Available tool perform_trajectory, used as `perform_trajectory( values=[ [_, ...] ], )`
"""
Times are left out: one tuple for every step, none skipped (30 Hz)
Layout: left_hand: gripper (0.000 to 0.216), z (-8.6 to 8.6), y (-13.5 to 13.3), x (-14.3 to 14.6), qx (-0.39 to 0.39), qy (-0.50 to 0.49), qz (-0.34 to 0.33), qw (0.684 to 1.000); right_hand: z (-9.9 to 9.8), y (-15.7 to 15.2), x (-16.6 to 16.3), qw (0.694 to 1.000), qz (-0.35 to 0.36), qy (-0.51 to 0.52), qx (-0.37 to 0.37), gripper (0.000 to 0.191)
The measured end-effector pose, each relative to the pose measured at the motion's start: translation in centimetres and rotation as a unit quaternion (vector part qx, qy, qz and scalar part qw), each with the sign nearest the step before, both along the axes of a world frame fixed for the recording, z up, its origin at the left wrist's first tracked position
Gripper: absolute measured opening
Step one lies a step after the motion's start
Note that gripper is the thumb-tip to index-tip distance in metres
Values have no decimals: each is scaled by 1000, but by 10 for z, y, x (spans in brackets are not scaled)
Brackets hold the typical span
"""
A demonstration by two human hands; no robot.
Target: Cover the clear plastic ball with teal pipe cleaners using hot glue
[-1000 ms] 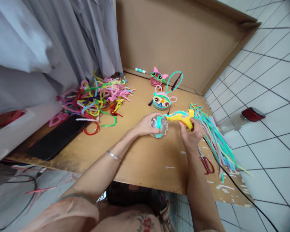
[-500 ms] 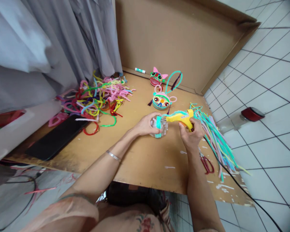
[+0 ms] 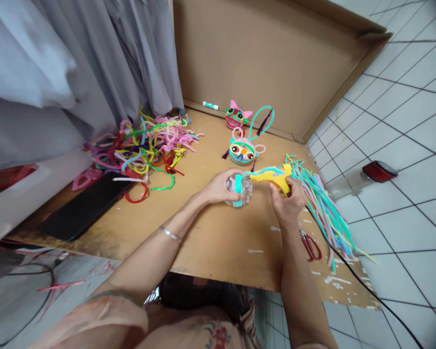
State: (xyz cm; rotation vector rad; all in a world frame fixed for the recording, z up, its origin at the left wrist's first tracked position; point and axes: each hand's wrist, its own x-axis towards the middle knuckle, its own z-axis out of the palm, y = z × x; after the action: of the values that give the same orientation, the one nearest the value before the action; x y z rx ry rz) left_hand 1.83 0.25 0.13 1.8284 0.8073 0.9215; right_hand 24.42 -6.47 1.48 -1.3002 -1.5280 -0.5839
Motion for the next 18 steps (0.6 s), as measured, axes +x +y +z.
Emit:
perform_trajectory(
  values=[
    [72,0,0,0,-1,-2,-1,1000,0,0,0,1000,1,1,-1,28],
    [71,0,0,0,-2,-3,-2,1000,0,0,0,1000,2,2,-1,28],
    [71,0,0,0,-3,-3,-3,1000,0,0,0,1000,3,2,-1,28],
    [71,0,0,0,-2,-4,-2,1000,1,0,0,1000,3,3,-3,28],
    [71,-1,0,0,-1,-4,-2,1000,1,-1,0,1000,3,2,-5,28],
    [71,-1,0,0,-1,-3,-1,1000,1,-1,0,1000,4,1,-8,28],
    [71,-1,0,0,-1,-4,-1,1000,2,-1,-1,1000,4,0,-11,28],
    [70,-2,0,0,-2,-5,-2,1000,3,-1,-1,1000,6,-2,-12,28],
    [70,-2,0,0,-2,-6,-3,1000,3,-1,0,1000,11,-4,-12,28],
    [70,-2,0,0,-3,-9,-5,1000,3,-2,0,1000,16,-6,-11,27],
    [70,-2,1,0,-4,-11,-7,1000,4,-2,0,1000,20,-6,-9,28],
    [70,-2,1,0,-5,-12,-7,1000,4,-2,0,1000,22,-6,-8,28],
    [69,-2,1,0,-5,-12,-6,1000,4,-2,1,1000,23,-5,-10,28],
    [69,-2,1,0,-4,-11,-5,1000,3,-2,1,1000,23,-4,-12,28],
    [69,-2,1,0,-4,-9,-4,1000,3,-1,1,1000,21,-1,-13,28],
    [69,-2,0,0,-4,-7,-3,1000,3,-1,1,1000,17,1,-14,28],
    [69,-2,0,0,-3,-5,-3,1000,2,-1,0,1000,13,3,-14,28],
    [69,-1,0,0,-1,-5,-3,1000,2,-1,0,1000,8,5,-13,28]
  ],
)
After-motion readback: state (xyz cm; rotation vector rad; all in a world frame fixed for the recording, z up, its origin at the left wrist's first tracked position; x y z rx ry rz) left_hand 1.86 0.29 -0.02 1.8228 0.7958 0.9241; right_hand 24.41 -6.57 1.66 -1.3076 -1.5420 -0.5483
